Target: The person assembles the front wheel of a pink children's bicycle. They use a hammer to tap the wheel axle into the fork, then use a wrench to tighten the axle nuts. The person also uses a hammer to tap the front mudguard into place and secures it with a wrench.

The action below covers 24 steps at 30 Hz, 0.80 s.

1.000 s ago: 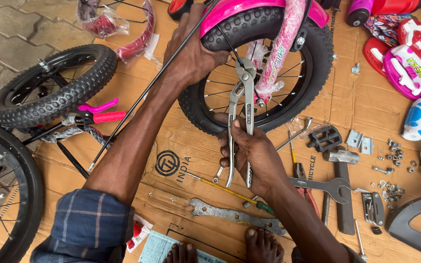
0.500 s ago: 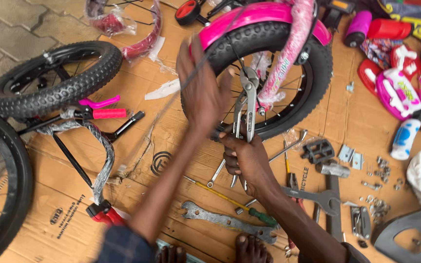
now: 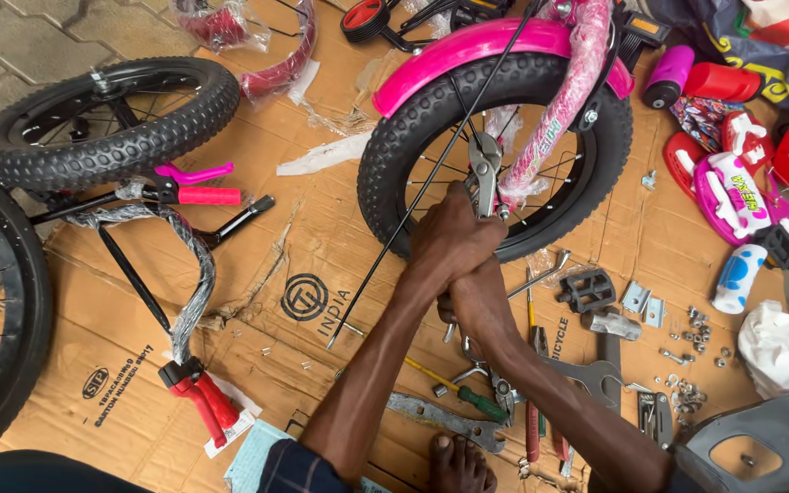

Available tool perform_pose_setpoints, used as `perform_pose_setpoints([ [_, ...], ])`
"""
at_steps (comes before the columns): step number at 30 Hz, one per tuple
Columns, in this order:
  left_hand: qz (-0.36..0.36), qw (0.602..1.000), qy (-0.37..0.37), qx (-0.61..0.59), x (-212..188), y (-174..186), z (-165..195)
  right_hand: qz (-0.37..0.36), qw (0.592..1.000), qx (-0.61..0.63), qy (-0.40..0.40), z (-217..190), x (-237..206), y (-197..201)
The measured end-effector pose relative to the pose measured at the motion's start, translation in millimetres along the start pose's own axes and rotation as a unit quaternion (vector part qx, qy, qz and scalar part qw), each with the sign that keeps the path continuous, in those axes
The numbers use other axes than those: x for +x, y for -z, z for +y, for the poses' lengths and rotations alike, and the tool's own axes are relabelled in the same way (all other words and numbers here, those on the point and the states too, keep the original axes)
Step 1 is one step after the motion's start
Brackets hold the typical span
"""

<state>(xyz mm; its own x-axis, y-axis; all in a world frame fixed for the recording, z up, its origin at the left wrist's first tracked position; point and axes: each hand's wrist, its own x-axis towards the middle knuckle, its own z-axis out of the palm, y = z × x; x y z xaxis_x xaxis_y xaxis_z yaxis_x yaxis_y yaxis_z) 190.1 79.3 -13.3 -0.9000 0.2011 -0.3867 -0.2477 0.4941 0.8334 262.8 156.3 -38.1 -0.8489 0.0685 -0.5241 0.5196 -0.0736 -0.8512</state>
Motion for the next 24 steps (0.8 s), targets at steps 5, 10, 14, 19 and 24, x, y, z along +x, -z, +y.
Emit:
perform_pose_setpoints([
  [5, 0.024, 0.998, -0.066, 0.002, -2, 0, -6, -0.009, 1.000, -0.007, -0.002, 3, 1, 1],
  [10, -0.009, 0.997, -0.067, -0.027, 4, -3, -9, -0.009, 0.995, -0.099, 0.020, 6, 4, 3],
  [14, -0.019, 0.998, -0.056, -0.023, 4, -6, -10, -0.013, 0.996, -0.092, 0.019, 2, 1, 4],
  [19, 0.005, 0.994, -0.100, -0.050, 4, -8, -11, -0.001, 0.994, -0.111, 0.003, -2, -2, 7],
  [24, 0.017, 0.994, -0.105, -0.022, 1, -4, -7, 0.003, 0.996, -0.094, 0.006, 0, 2, 8],
])
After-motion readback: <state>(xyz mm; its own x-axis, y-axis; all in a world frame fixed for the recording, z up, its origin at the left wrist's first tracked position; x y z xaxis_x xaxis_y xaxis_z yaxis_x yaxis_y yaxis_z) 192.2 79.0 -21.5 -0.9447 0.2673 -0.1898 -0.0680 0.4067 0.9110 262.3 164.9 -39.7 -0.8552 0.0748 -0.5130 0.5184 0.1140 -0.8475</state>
